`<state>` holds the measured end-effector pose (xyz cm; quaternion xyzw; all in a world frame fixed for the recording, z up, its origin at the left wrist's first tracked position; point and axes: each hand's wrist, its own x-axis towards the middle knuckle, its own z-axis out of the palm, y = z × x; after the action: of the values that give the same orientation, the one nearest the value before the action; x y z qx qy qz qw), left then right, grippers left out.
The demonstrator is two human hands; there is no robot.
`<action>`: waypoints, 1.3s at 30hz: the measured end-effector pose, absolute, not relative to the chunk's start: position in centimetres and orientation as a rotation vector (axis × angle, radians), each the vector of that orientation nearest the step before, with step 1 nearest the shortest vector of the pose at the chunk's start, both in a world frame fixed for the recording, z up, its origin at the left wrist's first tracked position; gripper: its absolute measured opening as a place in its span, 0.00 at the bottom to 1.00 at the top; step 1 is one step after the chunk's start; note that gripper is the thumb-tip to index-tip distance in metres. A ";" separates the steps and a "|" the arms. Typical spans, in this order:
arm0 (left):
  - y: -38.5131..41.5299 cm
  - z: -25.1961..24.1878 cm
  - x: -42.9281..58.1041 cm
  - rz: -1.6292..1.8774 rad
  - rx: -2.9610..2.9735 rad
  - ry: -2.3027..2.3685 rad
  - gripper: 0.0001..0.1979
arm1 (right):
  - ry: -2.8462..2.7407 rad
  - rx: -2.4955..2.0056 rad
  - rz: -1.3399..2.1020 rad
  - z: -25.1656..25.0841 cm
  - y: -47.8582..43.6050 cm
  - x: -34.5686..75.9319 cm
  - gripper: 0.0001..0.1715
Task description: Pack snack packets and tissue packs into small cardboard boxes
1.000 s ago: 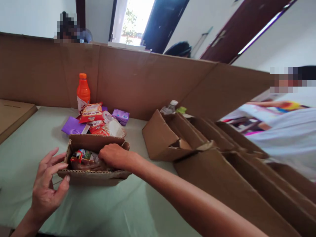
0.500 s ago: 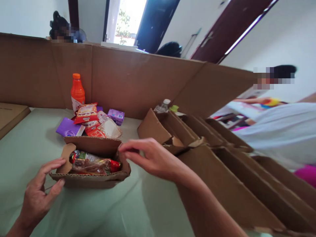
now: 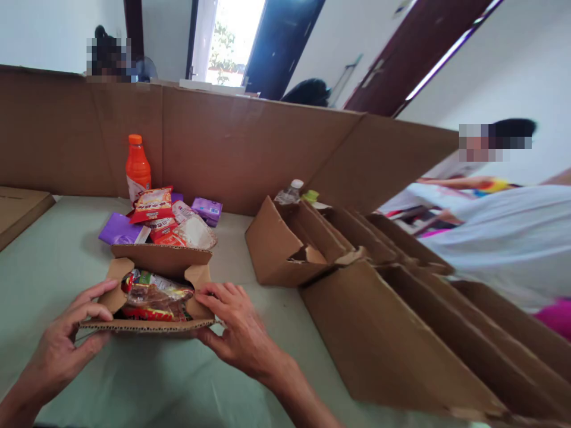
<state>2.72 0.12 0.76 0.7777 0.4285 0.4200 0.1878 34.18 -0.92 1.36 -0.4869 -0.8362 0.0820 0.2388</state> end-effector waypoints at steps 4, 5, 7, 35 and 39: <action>1.3 1.0 3.3 1.170 2.117 1.445 0.12 | -2.260 -1.390 0.210 0.8 -1.2 33.8 0.13; 1.6 0.9 3.5 1.174 2.108 1.503 0.16 | -2.220 -1.396 0.216 0.4 -1.2 33.9 0.14; 2.2 0.5 3.8 1.201 2.136 1.540 0.21 | -2.096 -1.414 0.207 -0.4 -1.1 34.2 0.17; 6.1 -4.3 3.1 1.234 2.005 1.003 0.22 | -1.985 -1.124 0.463 -6.0 2.0 35.9 0.38; 1.6 -5.4 2.4 1.339 2.035 1.102 0.22 | -2.034 -1.078 0.496 -5.7 0.3 34.6 0.36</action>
<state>2.39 1.61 -5.37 0.7403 0.4010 0.4872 0.2318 34.61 0.34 -5.65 -0.4227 -0.7979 0.1945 0.3832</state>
